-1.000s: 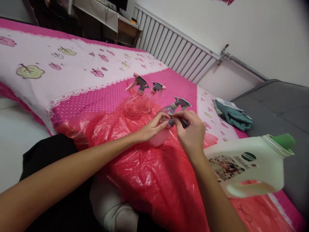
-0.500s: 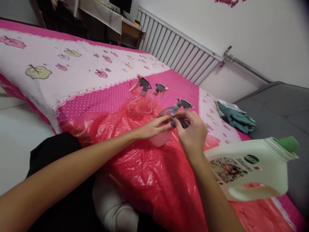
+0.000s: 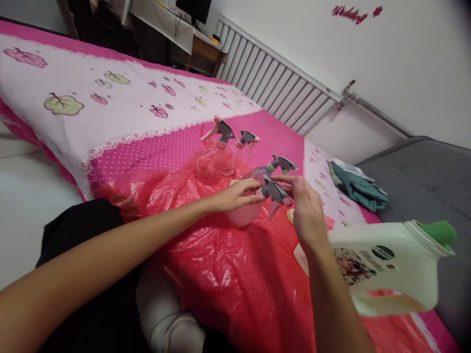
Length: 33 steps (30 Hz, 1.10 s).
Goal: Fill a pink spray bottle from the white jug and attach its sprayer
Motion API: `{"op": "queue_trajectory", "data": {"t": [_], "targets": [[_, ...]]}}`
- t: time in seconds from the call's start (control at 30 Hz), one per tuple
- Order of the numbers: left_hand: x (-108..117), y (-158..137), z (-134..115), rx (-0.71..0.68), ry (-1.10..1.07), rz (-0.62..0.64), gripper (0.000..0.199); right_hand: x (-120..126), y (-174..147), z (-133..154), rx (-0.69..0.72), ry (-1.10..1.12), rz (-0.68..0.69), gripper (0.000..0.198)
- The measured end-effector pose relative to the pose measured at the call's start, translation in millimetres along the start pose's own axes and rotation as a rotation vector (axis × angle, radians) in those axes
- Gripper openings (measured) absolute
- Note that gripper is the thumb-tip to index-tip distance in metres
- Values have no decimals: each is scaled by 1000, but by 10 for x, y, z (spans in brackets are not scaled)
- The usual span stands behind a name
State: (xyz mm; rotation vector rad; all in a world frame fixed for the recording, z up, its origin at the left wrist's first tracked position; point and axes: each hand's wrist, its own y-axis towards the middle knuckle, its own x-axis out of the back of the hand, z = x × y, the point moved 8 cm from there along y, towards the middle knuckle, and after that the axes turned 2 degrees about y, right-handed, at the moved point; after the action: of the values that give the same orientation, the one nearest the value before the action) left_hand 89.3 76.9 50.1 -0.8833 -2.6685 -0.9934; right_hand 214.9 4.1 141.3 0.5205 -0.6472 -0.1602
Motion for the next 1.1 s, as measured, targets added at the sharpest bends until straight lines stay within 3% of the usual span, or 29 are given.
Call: {"op": "queue_trajectory", "data": {"t": [0.2,0.33,0.47,0.8,1.1], "targets": [[-1,8,27,39,16,76,41,19,69,-270,-11,134,87,47],[3,14,43,51,28,113,37,-127,36,-427,-4,159,214,64],[2,14,40,67,16,135,35,-227,-1,-434,21,168,297,56],[-30,13,81,92,-131,88,39,-240,70,-405,95,149,229,44],[9,-52,153,146,-348,15,53,-245,102,-371,33,104,132,42]]}}
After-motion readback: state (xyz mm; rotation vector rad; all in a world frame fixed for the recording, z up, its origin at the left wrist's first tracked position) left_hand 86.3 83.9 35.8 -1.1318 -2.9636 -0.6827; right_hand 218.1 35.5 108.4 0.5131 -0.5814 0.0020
